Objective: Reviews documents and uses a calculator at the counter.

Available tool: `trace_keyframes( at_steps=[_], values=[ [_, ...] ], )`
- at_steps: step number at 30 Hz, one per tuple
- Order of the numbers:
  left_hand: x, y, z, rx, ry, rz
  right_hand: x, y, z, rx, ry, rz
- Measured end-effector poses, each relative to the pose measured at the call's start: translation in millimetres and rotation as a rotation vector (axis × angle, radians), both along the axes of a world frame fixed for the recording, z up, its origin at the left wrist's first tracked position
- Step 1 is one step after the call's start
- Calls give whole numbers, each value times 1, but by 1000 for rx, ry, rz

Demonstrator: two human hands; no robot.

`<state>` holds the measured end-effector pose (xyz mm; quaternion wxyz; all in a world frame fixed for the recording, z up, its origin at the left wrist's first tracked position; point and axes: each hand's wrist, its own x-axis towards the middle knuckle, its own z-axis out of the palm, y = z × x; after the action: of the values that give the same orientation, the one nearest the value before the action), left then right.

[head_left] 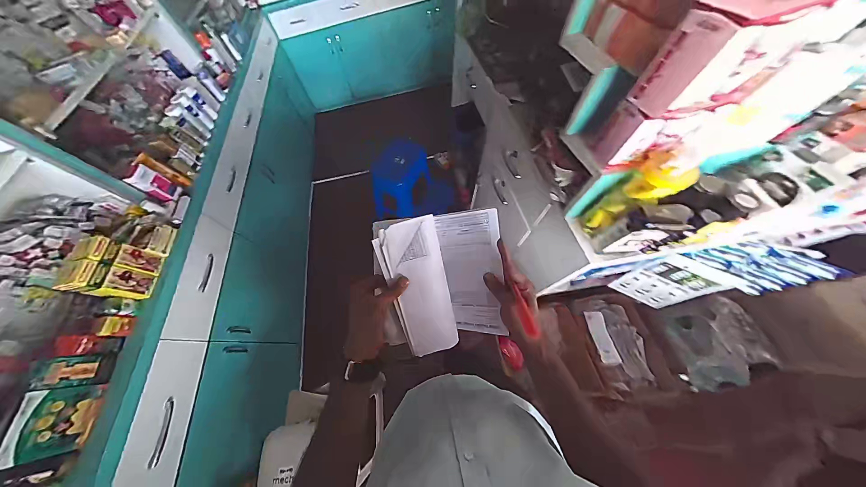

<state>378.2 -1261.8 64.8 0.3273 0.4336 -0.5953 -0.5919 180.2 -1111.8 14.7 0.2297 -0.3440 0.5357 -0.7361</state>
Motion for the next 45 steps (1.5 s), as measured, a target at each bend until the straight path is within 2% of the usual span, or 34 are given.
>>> trace_keyframes(
  at_steps=[2,5,10,14,18,22,24,27,32,34,37,40,42,44,45],
  values=[
    [-13,-26,0,-18,-49,53,-4,-44,-8,-73,114,0],
    [-36,-66,-6,-4,-78,80,-21,-93,-11,-49,124,83],
    [-81,-137,5,-54,79,72,-77,-157,21,-70,-206,134],
    [-133,-173,7,-264,270,65,-123,-176,29,-28,-310,-37],
    [-189,-189,5,-496,326,-171,-146,-165,24,-61,-265,-227],
    [-246,-191,-1,-660,258,-655,-139,-140,25,-137,-246,-427],
    [-270,-176,0,-611,222,-893,-121,-131,34,-195,-259,-483],
    [-287,-144,3,-551,263,-1021,-89,-120,42,-212,-237,-626],
    [-288,-111,-8,-506,411,-1311,-25,-76,46,-154,-265,-1158],
    [-281,-90,-14,-492,420,-1411,5,-56,47,-131,-265,-1308],
    [-263,-47,-7,-198,423,-1668,47,-34,51,-82,-203,-1448],
    [-230,4,3,-80,419,-1789,86,-12,43,151,18,-1570],
    [-212,40,5,-157,356,-1797,105,8,38,248,115,-1627],
    [-203,77,0,-229,313,-1765,128,43,33,210,124,-1660],
    [-202,96,-2,-176,273,-1764,143,66,32,145,87,-1698]
  ],
)
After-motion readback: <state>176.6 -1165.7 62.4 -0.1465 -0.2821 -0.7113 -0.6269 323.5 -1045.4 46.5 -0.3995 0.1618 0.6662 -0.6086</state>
